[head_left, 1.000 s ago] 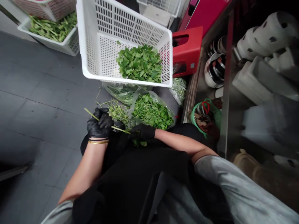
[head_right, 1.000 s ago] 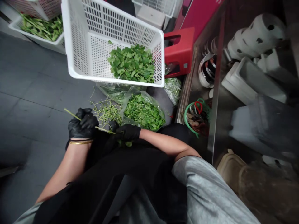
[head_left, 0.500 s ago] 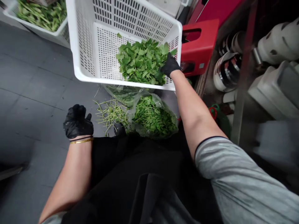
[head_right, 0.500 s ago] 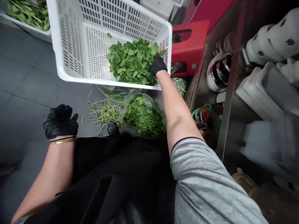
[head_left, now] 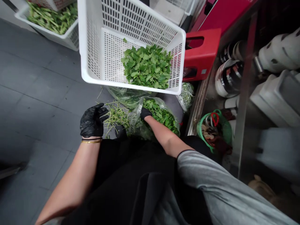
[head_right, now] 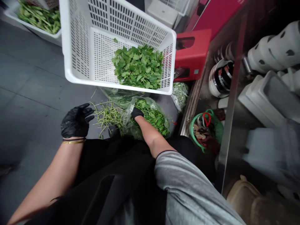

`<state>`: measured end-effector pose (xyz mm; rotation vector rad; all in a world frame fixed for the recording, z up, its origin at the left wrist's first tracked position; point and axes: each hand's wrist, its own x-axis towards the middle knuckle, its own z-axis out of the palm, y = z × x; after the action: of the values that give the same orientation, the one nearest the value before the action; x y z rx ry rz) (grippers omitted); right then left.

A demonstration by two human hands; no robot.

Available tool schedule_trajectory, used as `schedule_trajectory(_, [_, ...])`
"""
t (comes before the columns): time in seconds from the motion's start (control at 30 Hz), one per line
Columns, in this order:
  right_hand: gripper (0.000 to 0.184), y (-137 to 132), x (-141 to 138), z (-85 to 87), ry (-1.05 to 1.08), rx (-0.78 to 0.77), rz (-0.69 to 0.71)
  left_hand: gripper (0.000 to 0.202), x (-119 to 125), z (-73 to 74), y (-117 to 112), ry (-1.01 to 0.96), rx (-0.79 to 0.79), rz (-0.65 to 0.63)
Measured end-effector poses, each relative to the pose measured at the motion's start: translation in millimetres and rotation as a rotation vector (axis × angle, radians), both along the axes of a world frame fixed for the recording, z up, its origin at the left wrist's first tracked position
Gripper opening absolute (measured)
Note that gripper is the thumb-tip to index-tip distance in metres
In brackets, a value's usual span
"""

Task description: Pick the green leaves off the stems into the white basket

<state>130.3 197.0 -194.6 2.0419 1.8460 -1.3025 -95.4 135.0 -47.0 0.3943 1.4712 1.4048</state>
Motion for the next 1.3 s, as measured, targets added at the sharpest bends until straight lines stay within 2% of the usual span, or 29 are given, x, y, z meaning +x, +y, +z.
schedule_trajectory(0.13, [0.023, -17.3, 34.1, -1.0, 0.112, 0.014, -0.201, 0.016, -7.4, -1.9, -5.8, -0.001, 0.026, -0.050])
schedule_trajectory(0.23, [0.015, -41.0, 63.9, 9.9, 0.201, -0.007, -0.359, 0.016, -8.1, -2.6, -8.5, 0.025, 0.054, -0.104])
schedule_trajectory(0.3, [0.007, -53.9, 79.3, 20.3, 0.257, -0.002, -0.450, 0.020, -0.5, -0.3, -13.1, 0.062, 0.088, -0.199])
schedule_trajectory(0.37, [0.011, -61.0, 90.1, 33.5, 0.321, 0.026, -0.524, 0.026, 15.4, 3.9, -22.7, 0.116, 0.122, -0.402])
schedule_trajectory(0.43, [0.020, -63.7, 96.3, 50.0, 0.399, 0.078, -0.579, 0.030, 38.5, 7.4, -37.8, 0.136, 0.127, -0.677])
schedule_trajectory(0.5, [0.025, -66.7, 97.7, 69.6, 0.482, 0.141, -0.613, 0.029, 65.9, 7.9, -56.4, 0.064, 0.089, -0.893])
schedule_trajectory(0.53, [0.026, -69.9, 96.7, 80.1, 0.546, 0.184, -0.626, 0.030, 79.9, 6.8, -65.8, -0.009, 0.043, -0.974])
schedule_trajectory(0.57, [0.028, -75.0, 94.5, 90.5, 0.627, 0.231, -0.630, 0.033, 93.1, 5.1, -74.4, -0.085, 0.003, -0.991])
schedule_trajectory(0.6, [0.029, -81.9, 91.2, 100.4, 0.715, 0.285, -0.627, 0.036, 105.0, 3.2, -81.8, -0.169, -0.044, -0.987])
schedule_trajectory(0.63, [0.029, -90.6, 87.1, 109.5, 0.795, 0.346, -0.609, 0.038, 114.9, 1.3, -87.5, -0.251, -0.073, -0.919])
schedule_trajectory(0.73, [0.023, -120.9, 71.2, 128.9, 0.895, 0.512, -0.454, 0.035, 127.9, -0.4, -93.3, -0.408, -0.054, -0.637])
schedule_trajectory(0.83, [0.022, -142.5, 52.1, 137.0, 0.882, 0.533, -0.349, 0.028, 116.4, 6.5, -89.0, -0.434, 0.068, -0.430])
schedule_trajectory(0.9, [0.027, -147.2, 39.5, 140.2, 0.880, 0.475, -0.404, 0.026, 102.8, 14.4, -86.9, -0.451, 0.124, -0.344])
schedule_trajectory(1.0, [0.040, -144.5, 27.8, 149.8, 0.907, 0.364, -0.460, 0.023, 87.6, 25.9, -88.2, -0.435, 0.149, -0.308])
schedule_trajectory(1.2, [0.052, -140.0, 35.2, 186.5, 1.099, 0.148, -0.180, 0.019, 80.8, 39.9, -92.4, -0.283, 0.179, -0.304])
schedule_trajectory(1.3, [0.044, -140.4, 34.5, 193.6, 1.120, 0.080, -0.182, 0.020, 80.6, 43.2, -93.0, -0.220, 0.179, -0.326])
